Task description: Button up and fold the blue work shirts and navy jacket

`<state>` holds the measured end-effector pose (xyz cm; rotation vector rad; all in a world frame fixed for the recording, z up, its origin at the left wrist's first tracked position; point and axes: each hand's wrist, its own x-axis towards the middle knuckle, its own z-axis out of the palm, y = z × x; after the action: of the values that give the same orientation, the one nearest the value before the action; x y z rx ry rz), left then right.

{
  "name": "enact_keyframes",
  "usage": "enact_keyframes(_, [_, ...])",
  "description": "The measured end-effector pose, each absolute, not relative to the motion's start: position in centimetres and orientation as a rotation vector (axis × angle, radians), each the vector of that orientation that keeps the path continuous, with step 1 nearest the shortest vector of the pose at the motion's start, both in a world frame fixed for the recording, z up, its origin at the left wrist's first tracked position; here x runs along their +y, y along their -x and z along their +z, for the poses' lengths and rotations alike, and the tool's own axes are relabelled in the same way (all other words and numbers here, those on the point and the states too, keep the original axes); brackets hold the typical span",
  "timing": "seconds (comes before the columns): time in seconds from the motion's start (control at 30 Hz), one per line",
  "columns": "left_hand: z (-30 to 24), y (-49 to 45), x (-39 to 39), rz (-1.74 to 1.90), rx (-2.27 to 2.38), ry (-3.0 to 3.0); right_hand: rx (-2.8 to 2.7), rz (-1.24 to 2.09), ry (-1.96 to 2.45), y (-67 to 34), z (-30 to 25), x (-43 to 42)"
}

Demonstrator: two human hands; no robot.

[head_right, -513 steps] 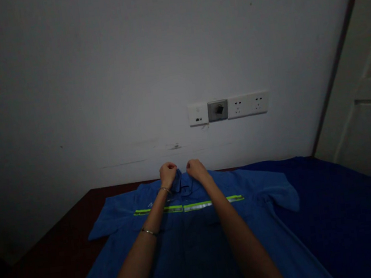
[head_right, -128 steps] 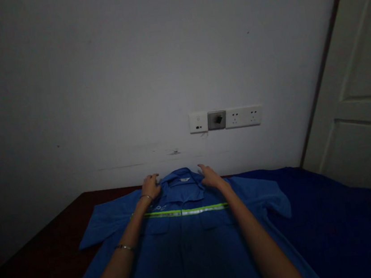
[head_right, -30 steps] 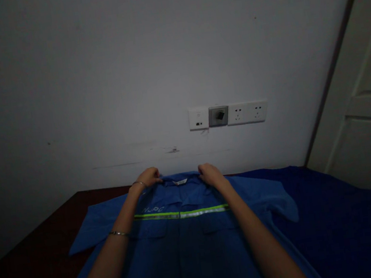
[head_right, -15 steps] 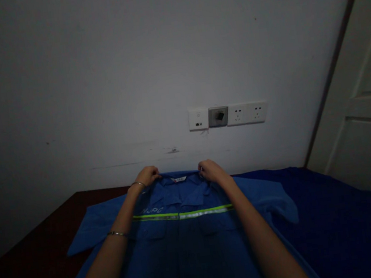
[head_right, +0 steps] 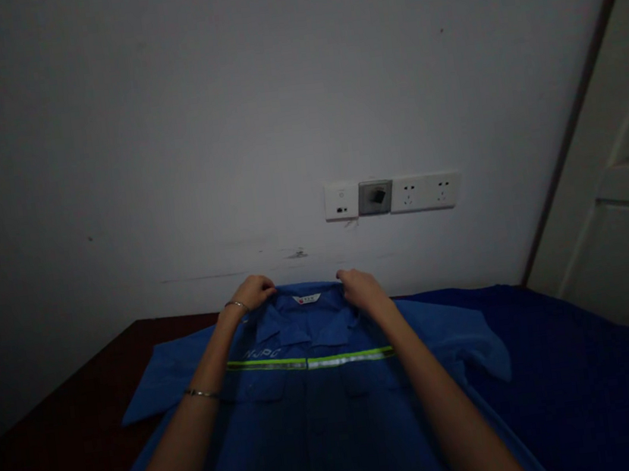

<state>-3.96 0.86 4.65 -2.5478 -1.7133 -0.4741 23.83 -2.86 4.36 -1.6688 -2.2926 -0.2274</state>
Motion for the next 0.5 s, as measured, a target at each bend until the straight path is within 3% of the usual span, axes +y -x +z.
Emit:
enact_keyframes(0.1, [4.3,3.6,0.9,-0.527,-1.75,2.476,-2.262,-0.123,1.458,-21.9,5.3,-3.9])
enact_keyframes(0.3, [3.9,2.9,0.6,-0.62,-1.807,2.406,-2.244,0.447,1.104,-15.5,2.8,-5.2])
enact_keyframes(0.5, [3.6,2.5,0.6,-0.623,-1.839,2.322,-2.243,0.424,1.268,-12.6,-2.8,-5.1])
